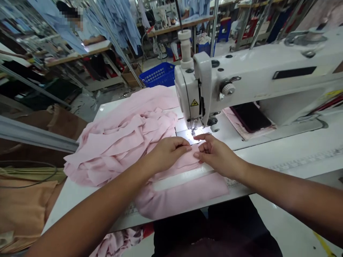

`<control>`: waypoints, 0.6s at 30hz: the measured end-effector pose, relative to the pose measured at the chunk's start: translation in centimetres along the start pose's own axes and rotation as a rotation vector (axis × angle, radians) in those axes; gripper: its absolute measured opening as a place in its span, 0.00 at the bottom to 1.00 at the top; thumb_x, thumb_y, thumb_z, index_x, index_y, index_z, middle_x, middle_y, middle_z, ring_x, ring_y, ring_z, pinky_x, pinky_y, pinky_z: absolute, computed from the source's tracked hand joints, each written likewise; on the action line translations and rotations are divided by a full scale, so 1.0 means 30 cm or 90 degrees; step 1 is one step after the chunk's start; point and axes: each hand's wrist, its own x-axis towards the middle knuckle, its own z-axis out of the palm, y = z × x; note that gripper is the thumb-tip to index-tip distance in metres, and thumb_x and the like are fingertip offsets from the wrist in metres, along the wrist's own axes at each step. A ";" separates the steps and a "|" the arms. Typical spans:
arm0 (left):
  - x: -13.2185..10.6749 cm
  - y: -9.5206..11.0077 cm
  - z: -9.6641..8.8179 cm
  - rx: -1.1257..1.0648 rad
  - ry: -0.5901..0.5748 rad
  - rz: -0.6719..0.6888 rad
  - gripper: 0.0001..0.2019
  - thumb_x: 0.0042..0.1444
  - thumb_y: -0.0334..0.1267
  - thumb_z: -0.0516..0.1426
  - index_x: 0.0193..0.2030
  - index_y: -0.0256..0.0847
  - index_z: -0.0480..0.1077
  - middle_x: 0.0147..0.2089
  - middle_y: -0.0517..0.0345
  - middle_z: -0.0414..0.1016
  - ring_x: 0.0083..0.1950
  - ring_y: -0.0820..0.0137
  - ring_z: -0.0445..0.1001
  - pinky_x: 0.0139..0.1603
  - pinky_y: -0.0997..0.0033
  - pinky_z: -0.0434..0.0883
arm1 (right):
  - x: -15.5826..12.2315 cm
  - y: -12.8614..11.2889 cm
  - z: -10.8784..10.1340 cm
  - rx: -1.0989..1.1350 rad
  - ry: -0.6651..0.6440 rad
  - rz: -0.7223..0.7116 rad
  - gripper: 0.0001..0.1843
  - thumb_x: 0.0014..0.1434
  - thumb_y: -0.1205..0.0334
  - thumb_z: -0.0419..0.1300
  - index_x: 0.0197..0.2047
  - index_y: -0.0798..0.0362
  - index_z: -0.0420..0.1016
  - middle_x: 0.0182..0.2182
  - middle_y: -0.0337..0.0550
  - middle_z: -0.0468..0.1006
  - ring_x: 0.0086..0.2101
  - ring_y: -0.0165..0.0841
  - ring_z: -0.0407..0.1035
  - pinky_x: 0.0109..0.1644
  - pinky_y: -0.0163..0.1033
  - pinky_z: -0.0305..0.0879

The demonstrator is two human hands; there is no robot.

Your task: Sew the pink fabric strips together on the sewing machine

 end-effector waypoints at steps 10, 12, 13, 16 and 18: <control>0.036 -0.013 -0.001 0.124 0.007 0.001 0.13 0.59 0.41 0.53 0.26 0.39 0.70 0.26 0.64 0.69 0.29 0.73 0.66 0.33 0.75 0.63 | 0.017 0.006 -0.005 -0.020 0.023 0.002 0.17 0.60 0.69 0.58 0.51 0.53 0.61 0.24 0.30 0.67 0.29 0.30 0.69 0.36 0.37 0.66; 0.042 -0.015 -0.004 0.142 0.003 0.004 0.13 0.59 0.41 0.53 0.26 0.40 0.70 0.26 0.64 0.70 0.30 0.73 0.67 0.34 0.75 0.63 | 0.021 0.005 -0.007 -0.031 0.028 0.011 0.16 0.61 0.69 0.58 0.51 0.53 0.61 0.25 0.30 0.67 0.29 0.30 0.70 0.37 0.38 0.68; 0.046 -0.018 -0.005 0.151 0.003 0.011 0.13 0.59 0.41 0.54 0.26 0.40 0.70 0.26 0.64 0.71 0.30 0.73 0.67 0.34 0.75 0.64 | 0.024 0.007 -0.008 -0.039 0.029 0.012 0.16 0.61 0.69 0.58 0.52 0.53 0.60 0.25 0.31 0.68 0.29 0.31 0.70 0.38 0.38 0.68; 0.065 -0.029 -0.006 0.177 0.008 0.056 0.10 0.59 0.38 0.54 0.29 0.41 0.72 0.29 0.64 0.73 0.32 0.73 0.69 0.38 0.75 0.66 | 0.036 0.013 -0.016 -0.069 0.035 0.007 0.19 0.62 0.67 0.58 0.55 0.53 0.59 0.27 0.32 0.69 0.31 0.32 0.70 0.40 0.40 0.69; 0.082 -0.039 -0.002 0.211 0.007 0.087 0.08 0.59 0.36 0.55 0.31 0.41 0.74 0.31 0.63 0.74 0.34 0.73 0.71 0.40 0.74 0.67 | 0.045 0.011 -0.023 -0.105 0.043 0.014 0.21 0.62 0.67 0.59 0.57 0.54 0.58 0.27 0.33 0.70 0.31 0.33 0.71 0.39 0.40 0.70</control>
